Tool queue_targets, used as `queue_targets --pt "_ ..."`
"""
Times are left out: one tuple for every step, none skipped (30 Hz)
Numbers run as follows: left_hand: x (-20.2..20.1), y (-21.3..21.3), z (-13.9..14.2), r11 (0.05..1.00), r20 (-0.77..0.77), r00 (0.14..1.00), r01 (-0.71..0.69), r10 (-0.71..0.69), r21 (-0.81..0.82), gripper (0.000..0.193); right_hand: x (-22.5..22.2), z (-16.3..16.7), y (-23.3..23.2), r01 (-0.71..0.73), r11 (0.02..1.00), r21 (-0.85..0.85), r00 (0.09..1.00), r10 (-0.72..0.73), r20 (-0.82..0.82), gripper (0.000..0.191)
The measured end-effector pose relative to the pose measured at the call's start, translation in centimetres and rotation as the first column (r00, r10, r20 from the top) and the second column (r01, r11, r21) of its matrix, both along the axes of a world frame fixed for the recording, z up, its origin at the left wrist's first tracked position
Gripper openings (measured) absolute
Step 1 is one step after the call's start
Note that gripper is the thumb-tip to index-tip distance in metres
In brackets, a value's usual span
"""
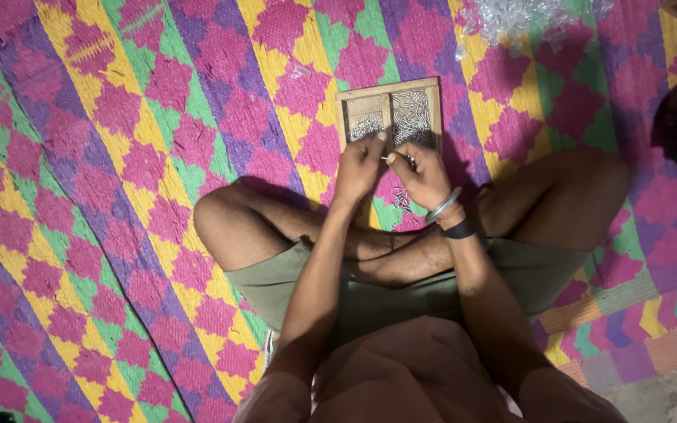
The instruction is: The person sits on a colorful mat and sorts small metallic fasteners by hand from a wooden tray. They pick up individual pieces, separate them, and place them into different sections of the tray.
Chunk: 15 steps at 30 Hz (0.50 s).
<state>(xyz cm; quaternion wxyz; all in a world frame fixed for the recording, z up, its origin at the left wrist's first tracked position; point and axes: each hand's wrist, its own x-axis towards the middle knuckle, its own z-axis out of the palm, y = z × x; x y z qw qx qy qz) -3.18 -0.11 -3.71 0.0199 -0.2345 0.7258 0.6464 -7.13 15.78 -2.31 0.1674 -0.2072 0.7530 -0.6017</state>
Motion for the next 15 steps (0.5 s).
queue_targets --pt "-0.3 -0.2 0.3 0.999 0.014 0.999 -0.032 0.033 -0.034 0.048 0.0 0.0 0.0 0.035 0.999 0.013 0.999 -0.035 0.022 0.013" --pt "-0.5 -0.4 0.7 0.996 0.029 0.997 -0.064 0.066 -0.068 0.049 0.0 -0.1 0.1 0.07 0.997 0.028 0.996 -0.071 0.044 0.013" --pt "-0.6 -0.5 1.3 0.972 -0.025 0.997 -0.071 0.067 -0.223 0.045 -0.1 -0.2 0.2 0.168 0.985 0.046 0.964 -0.174 0.2 0.013" --pt "-0.7 -0.5 1.9 0.925 -0.077 0.995 -0.082 0.058 -0.372 0.042 -0.5 -0.3 0.4 0.26 0.962 0.079 0.897 -0.271 0.349 0.014" --pt "-0.7 -0.5 2.7 0.853 -0.127 0.991 -0.099 0.039 -0.512 0.039 -0.9 -0.4 0.6 0.341 0.932 0.126 0.797 -0.357 0.487 0.015" --pt "-0.6 -0.4 3.4 0.823 -0.153 0.988 -0.111 0.03 -0.558 0.036 -1.1 -0.5 1.0 0.375 0.923 0.085 0.742 -0.354 0.57 0.018" --pt "-0.5 -0.2 4.2 0.79 -0.18 0.984 -0.124 0.018 -0.6 0.034 -1.4 -0.6 1.5 0.413 0.91 0.048 0.681 -0.344 0.646 0.022" --pt "-0.5 0.0 4.9 0.755 -0.212 0.977 -0.14 0.002 -0.641 0.033 -1.7 -0.8 1.9 0.454 0.891 0.012 0.62 -0.326 0.714 0.025" --pt "-0.5 0.1 5.5 0.796 -0.233 0.972 -0.116 -0.033 -0.595 0.028 -2.0 -0.9 2.2 0.477 0.871 -0.116 0.531 -0.18 0.828 0.029" --pt "-0.3 0.2 6.0 0.833 -0.251 0.966 -0.087 -0.064 -0.547 0.024 -2.2 -1.1 2.6 0.511 0.828 -0.23 0.429 -0.014 0.903 0.034" --pt "0.1 0.3 6.4 0.866 -0.266 0.959 -0.053 -0.093 -0.497 0.02 -2.1 -1.2 2.9 0.558 0.764 -0.323 0.318 0.163 0.934 0.04" --pt "0.5 0.4 6.8 0.861 -0.292 0.945 -0.021 -0.15 -0.508 0.02 -1.8 -1.4 3.0 0.567 0.752 -0.337 0.296 0.196 0.935 0.041" --pt "0.8 0.5 7.0 0.853 -0.32 0.925 0.01 -0.206 -0.522 0.021 -1.6 -1.5 3.1 0.575 0.738 -0.353 0.277 0.23 0.933 0.041" --pt "0.9 0.5 7.2 0.845 -0.349 0.899 0.041 -0.264 -0.534 0.022 -1.5 -1.7 3.1 0.584 0.723 -0.369 0.263 0.261 0.929 0.042" --pt "1.1 0.6 7.3 0.828 -0.34 0.892 0.063 -0.297 -0.558 0.023 -1.4 -1.8 3.2 0.601 0.698 -0.39 0.269 0.283 0.921 0.037"
